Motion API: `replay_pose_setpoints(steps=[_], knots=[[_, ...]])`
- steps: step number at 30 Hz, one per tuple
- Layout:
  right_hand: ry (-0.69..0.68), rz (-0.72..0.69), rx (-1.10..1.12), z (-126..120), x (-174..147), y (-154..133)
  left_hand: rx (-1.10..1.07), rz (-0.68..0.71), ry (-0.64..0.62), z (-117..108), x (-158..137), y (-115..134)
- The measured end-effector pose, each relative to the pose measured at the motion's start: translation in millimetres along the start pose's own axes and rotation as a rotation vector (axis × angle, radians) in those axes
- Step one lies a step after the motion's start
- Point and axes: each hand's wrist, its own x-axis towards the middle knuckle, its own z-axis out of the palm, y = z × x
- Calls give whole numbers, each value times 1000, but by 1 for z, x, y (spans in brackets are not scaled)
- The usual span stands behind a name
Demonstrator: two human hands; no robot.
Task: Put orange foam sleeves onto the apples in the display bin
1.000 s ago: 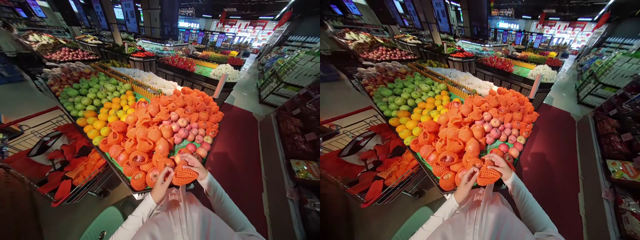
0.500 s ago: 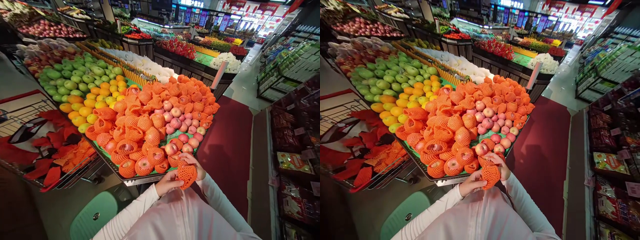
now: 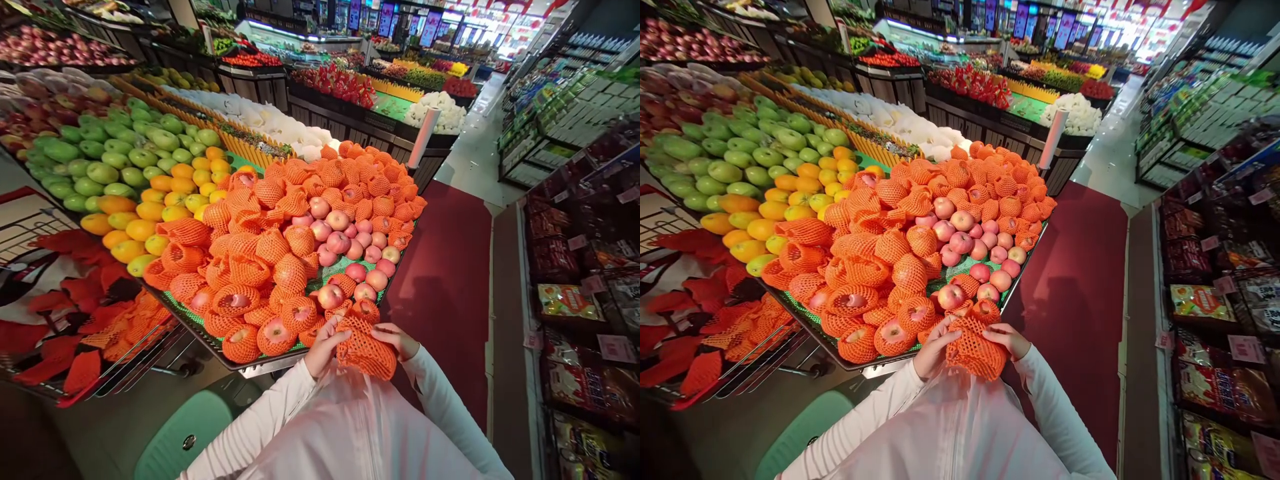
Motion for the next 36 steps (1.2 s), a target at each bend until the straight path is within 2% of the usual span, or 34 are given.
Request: replay_pose_setpoints(steps=[4,7,10,12,17,23,29,32,36], knots=[[78,-132,82,6,15,-19,53,13,66,-13,3,10],[102,-186,112,11,37,-30,261,129,121,-24,7,20],[206,-335,-64,15,61,-33,573,358,175,-33,10,28],[258,-437,-224,18,77,-33,765,448,211,-38,12,33],[280,-467,-421,28,109,-38,1144,473,241,-45,23,45],[327,-405,-720,32,139,-48,1500,325,419,-41,45,50],[373,-262,-1021,36,152,-43,1852,-20,491,-22,66,52],[363,-221,-1096,39,153,-41,1907,-193,471,-18,78,55],[315,-224,-1095,38,155,-42,1865,-266,438,-22,86,55]])
